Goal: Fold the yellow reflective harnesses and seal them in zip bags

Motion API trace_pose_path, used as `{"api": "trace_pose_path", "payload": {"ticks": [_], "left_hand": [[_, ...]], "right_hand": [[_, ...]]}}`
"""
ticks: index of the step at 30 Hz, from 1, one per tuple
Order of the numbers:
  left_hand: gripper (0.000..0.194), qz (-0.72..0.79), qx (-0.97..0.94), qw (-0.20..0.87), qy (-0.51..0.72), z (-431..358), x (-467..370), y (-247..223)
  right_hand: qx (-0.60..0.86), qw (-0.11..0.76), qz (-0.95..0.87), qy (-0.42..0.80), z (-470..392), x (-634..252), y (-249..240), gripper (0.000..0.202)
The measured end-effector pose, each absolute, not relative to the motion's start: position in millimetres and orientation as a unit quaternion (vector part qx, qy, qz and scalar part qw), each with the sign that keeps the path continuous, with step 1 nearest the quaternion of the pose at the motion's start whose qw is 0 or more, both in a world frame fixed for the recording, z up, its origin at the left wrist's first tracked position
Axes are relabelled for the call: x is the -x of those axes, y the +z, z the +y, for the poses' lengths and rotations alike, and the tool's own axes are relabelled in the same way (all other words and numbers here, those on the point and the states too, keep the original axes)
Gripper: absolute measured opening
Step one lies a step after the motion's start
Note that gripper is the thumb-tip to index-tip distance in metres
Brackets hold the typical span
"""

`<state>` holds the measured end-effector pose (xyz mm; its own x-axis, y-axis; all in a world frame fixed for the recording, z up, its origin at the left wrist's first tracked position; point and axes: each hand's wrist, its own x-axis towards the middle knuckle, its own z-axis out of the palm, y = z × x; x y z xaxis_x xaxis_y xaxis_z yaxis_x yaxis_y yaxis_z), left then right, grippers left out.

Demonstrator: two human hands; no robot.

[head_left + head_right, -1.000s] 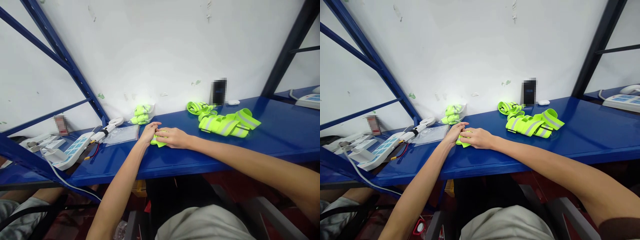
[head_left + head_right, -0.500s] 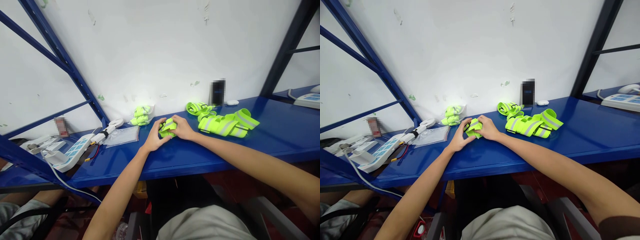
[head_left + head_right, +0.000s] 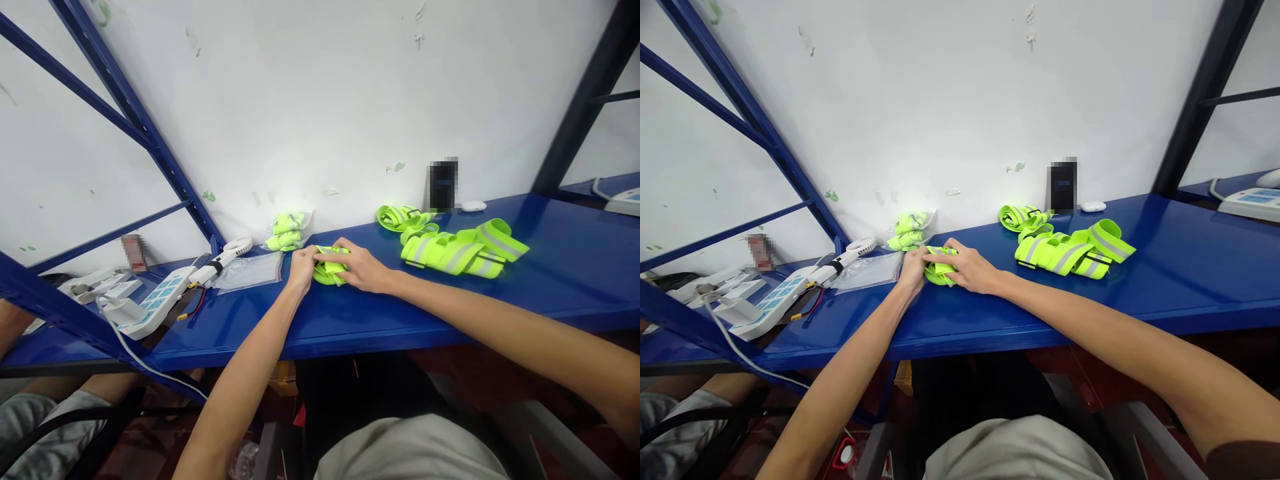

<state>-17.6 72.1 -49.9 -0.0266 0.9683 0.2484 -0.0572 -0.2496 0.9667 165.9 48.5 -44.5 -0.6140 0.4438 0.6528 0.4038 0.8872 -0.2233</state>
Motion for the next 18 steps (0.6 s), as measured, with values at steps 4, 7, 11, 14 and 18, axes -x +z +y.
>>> {"api": "trace_pose_path", "payload": {"ticks": [4, 7, 11, 14, 18], "left_hand": [[0.034, 0.403, -0.541, 0.491, 0.552, 66, 23, -44], [0.038, 0.389, -0.529, 0.503, 0.562, 64, 24, -39], [0.031, 0.377, -0.513, 0.529, 0.562, 65, 24, -36], [0.032, 0.374, -0.51, 0.562, 0.533, 63, 27, -35], [0.044, 0.381, -0.516, 0.597, 0.483, 59, 33, -34]], "right_hand": [[0.211, 0.399, -0.892, 0.0, 49, -165, -49, 0.05], [0.19, 0.424, -0.886, -0.01, 59, -168, -52, 0.059], [0.172, 0.43, -0.886, -0.03, 68, -172, -50, 0.055], [0.155, 0.477, -0.865, -0.025, 57, -168, -44, 0.047], [0.136, 0.538, -0.832, 0.001, 26, -153, -34, 0.034]]}}
